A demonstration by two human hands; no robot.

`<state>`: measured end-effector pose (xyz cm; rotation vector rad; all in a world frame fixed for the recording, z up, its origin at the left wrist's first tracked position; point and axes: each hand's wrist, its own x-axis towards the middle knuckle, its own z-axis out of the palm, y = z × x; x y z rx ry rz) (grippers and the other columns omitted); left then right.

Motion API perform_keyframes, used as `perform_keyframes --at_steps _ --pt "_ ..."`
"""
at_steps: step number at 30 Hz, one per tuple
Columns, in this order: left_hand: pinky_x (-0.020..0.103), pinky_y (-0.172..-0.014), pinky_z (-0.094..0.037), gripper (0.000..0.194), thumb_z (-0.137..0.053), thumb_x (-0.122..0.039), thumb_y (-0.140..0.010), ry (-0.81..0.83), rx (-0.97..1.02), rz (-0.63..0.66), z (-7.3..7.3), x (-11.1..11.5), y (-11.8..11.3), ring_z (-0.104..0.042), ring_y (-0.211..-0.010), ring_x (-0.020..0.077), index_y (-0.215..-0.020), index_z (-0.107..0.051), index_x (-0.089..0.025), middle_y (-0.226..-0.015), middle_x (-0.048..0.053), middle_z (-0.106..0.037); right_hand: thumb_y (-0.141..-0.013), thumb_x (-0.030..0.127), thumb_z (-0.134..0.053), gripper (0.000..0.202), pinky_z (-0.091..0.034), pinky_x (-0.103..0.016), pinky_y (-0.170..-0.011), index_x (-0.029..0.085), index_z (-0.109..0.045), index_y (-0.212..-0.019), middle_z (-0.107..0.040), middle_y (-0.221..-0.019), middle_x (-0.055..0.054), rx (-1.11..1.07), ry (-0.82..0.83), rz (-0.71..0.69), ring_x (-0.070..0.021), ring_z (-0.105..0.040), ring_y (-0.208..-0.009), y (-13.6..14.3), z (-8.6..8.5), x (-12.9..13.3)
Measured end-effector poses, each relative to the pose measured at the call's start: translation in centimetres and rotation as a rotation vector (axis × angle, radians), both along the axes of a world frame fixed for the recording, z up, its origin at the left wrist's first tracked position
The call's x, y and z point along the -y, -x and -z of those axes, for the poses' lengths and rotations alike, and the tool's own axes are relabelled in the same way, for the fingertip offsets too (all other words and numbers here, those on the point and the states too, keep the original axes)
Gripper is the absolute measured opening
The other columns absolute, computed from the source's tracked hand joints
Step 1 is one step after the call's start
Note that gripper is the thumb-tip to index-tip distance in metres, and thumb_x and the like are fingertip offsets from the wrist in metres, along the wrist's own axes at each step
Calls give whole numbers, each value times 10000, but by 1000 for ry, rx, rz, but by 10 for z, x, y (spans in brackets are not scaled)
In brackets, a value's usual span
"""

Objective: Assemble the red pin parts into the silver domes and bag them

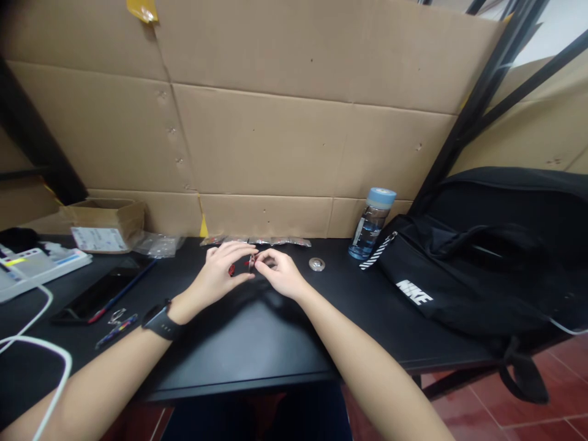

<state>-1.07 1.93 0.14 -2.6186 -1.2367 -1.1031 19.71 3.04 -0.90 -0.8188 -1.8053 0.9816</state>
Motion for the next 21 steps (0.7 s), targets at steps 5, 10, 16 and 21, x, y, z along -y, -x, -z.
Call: perform_keyframes --at_steps 5,10,16,21 --pt "442 -994 -329 439 -759 -322 -836 28 -3 7 0 1 -3 -533 -1251 300 -1253 -623 -308 -1273 54 -688 -918 339 -611 167 -494 -247 -670 190 -662 -864 -686 -1086 -63 107 -108 82 -189 -654 -978 -1 -2 -1" --pt "464 -990 -332 447 -778 -368 -788 76 9 -26 -1 0 -2 -508 -1257 318 -1208 -637 -310 -1252 45 -692 -866 244 -624 123 -482 -252 -670 176 -643 -765 -661 -1140 -75 141 -136 121 -179 -641 -957 -4 -8 -1" --pt "485 -1006 -364 461 -715 -448 -825 216 13 3 5 -4 1 -497 -1262 323 -1253 -598 -324 -1338 52 -634 -815 184 -616 78 -490 -278 -692 181 -649 -744 -655 -1154 -80 180 -167 180 -199 -636 -996 -11 -11 -4" --pt "485 -974 -386 445 -682 -475 -844 254 -25 6 8 -5 0 -491 -1238 335 -1257 -599 -331 -1323 56 -624 -782 154 -607 80 -488 -288 -710 181 -623 -709 -651 -1164 -78 217 -202 184 -201 -634 -995 -13 -10 -6"
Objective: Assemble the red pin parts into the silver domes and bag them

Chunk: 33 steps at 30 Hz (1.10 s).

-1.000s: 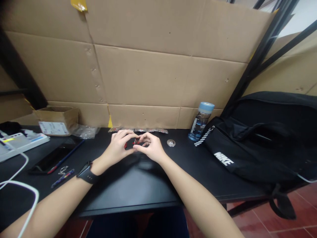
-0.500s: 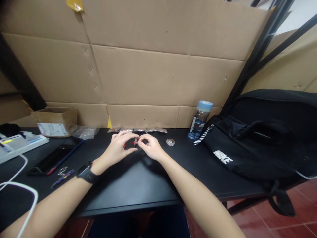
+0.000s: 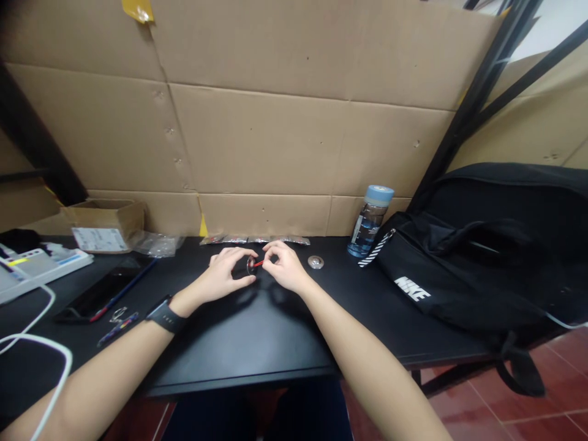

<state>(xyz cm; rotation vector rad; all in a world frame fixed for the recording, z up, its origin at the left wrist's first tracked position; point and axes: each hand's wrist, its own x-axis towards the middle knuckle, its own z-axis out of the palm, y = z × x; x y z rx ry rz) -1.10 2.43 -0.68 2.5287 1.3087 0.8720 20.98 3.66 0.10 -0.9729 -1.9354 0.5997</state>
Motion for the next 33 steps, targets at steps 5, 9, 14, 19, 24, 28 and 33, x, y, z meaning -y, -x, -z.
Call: perform_keyframes --at_steps 5,9,14,19,24,28,33 --pt "501 -993 -371 445 -689 -512 -838 29 15 -18 -1 -3 0 -487 -1228 340 -1250 -610 -363 -1304 33 -635 -796 149 -588 92 -483 -289 -741 184 -589 -711 -637 -1171 -69 5 -26 -30 -190 -625 -989 -1 -4 2" --pt "487 -994 -383 438 -672 -555 -846 51 8 10 1 -3 0 -506 -1196 326 -1231 -630 -349 -1269 32 -657 -808 143 -595 87 -481 -294 -763 187 -595 -732 -629 -1156 -73 32 -76 -50 -197 -617 -1012 -2 -3 2" --pt "514 -1015 -376 633 -747 -578 -755 30 -109 35 2 -8 15 -490 -1231 353 -1326 -587 -359 -1355 67 -607 -802 123 -630 110 -472 -338 -882 185 -597 -717 -632 -1110 -75 220 -116 -63 -214 -609 -1042 -7 3 -2" --pt "527 -1014 -369 622 -775 -416 -685 31 -214 -87 6 -23 50 -470 -1262 382 -1283 -627 -336 -1326 92 -624 -798 154 -674 117 -450 -358 -940 187 -599 -715 -637 -1056 -69 403 -107 19 -227 -589 -1038 -17 11 -11" --pt "512 -974 -395 454 -618 -227 -730 35 -225 -158 11 -31 62 -528 -1194 350 -1165 -690 -334 -1224 73 -677 -798 158 -674 107 -446 -340 -927 191 -606 -723 -632 -1013 -57 458 -109 102 -214 -585 -1009 -25 18 -19" --pt "470 -912 -416 382 -557 -192 -756 34 -232 -154 12 -30 54 -580 -1068 311 -1068 -728 -331 -1047 62 -718 -810 166 -660 94 -444 -334 -913 188 -616 -729 -637 -995 -61 483 -109 130 -212 -592 -985 -27 18 -21" --pt "448 -913 -405 346 -553 -213 -770 43 -220 -77 12 -29 50 -612 -1042 296 -1009 -766 -345 -992 48 -752 -860 193 -609 50 -455 -325 -874 203 -658 -855 -648 -993 -64 500 -108 189 -207 -605 -968 -41 6 -24"
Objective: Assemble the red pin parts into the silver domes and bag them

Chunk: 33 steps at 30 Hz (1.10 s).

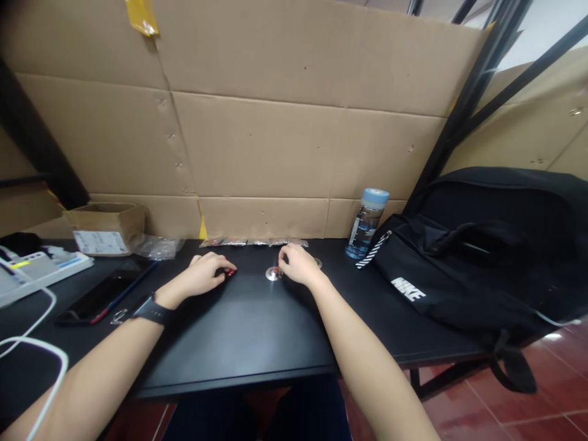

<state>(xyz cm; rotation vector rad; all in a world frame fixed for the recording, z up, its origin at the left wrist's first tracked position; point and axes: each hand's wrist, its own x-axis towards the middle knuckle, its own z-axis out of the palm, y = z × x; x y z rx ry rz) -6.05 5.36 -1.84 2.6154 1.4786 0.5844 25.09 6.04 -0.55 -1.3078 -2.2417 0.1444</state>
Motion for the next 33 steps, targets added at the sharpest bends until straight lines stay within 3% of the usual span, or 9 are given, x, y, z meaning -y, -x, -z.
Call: perform_keyframes --at_steps 5,10,13,21,29,33 --pt "440 -920 -405 285 -553 -300 -827 -18 -16 -25 0 -2 2 -622 -1096 308 -986 -784 -343 -1087 57 -758 -803 149 -636 219 -470 -337 -881 177 -694 -1013 -678 -1052 -100 27 66 123 -224 -624 -972 -45 -12 -10" --pt "415 -917 -368 248 -566 -421 -894 -21 -14 -2 -3 0 -4 -618 -1089 281 -985 -770 -313 -1076 44 -760 -716 206 -756 480 -498 -305 -863 188 -677 -1189 -708 -1137 -87 103 366 74 -225 -668 -980 -83 -11 -16" --pt "407 -912 -338 201 -629 -434 -874 -34 13 -12 -2 -2 -8 -617 -1086 276 -952 -765 -307 -1049 28 -761 -680 247 -808 540 -503 -288 -848 202 -677 -1202 -727 -1101 -66 112 395 58 -218 -681 -962 -89 -10 -17" --pt "396 -883 -291 162 -707 -440 -840 -100 106 -66 0 -5 -9 -622 -1046 276 -915 -757 -305 -1009 18 -765 -668 107 -746 390 -501 -262 -799 189 -710 -1047 -749 -981 -39 56 391 79 -179 -683 -873 -93 -2 -24" --pt "387 -863 -284 134 -626 -270 -867 -138 135 -88 -2 -4 -6 -644 -991 243 -958 -721 -292 -984 7 -774 -663 109 -743 347 -488 -256 -765 199 -727 -998 -744 -954 -33 50 390 66 -174 -666 -850 -98 -1 -25" --pt "395 -864 -285 158 -596 -266 -894 -160 150 -117 -2 -4 -8 -635 -1028 257 -991 -718 -292 -1015 21 -774 -664 128 -758 347 -485 -258 -756 198 -729 -1002 -738 -961 -36 57 385 81 -173 -659 -845 -101 -4 -23"
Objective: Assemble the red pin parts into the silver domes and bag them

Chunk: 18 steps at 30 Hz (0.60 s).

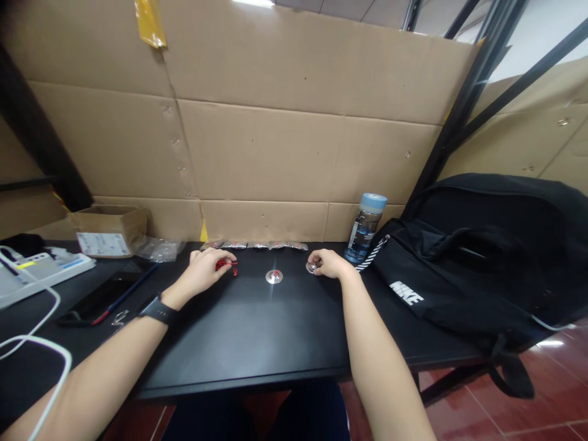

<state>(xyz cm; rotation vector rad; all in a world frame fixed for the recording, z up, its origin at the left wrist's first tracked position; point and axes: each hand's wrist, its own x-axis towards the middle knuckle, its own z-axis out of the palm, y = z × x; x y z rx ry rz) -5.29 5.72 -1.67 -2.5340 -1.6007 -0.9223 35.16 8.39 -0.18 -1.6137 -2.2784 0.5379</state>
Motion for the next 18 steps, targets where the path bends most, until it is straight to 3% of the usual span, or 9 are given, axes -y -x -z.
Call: perform_keyframes --at_steps 6,13,18 --pt "398 -874 -293 155 -588 -315 -944 -1 41 25 -3 2 -3 -623 -1035 259 -906 -736 -292 -1048 15 -757 -656 174 -797 437 -499 -277 -760 186 -704 -1083 -715 -994 -50 -89 -158 -10 -169 -637 -824 13 -6 6" --pt "419 -936 -310 126 -607 -339 -961 1 103 132 -7 13 -18 -597 -1106 245 -936 -723 -296 -1067 0 -746 -759 225 -780 453 -509 -295 -770 238 -656 -1195 -697 -1096 -48 -330 -413 -234 -170 -654 -890 80 -19 32" --pt "409 -983 -369 122 -652 -367 -934 6 189 200 -11 20 -29 -605 -1076 237 -1012 -741 -337 -991 -12 -761 -753 212 -798 496 -518 -304 -755 260 -641 -1221 -677 -1132 -50 -375 -438 -292 -167 -659 -875 116 -17 48"
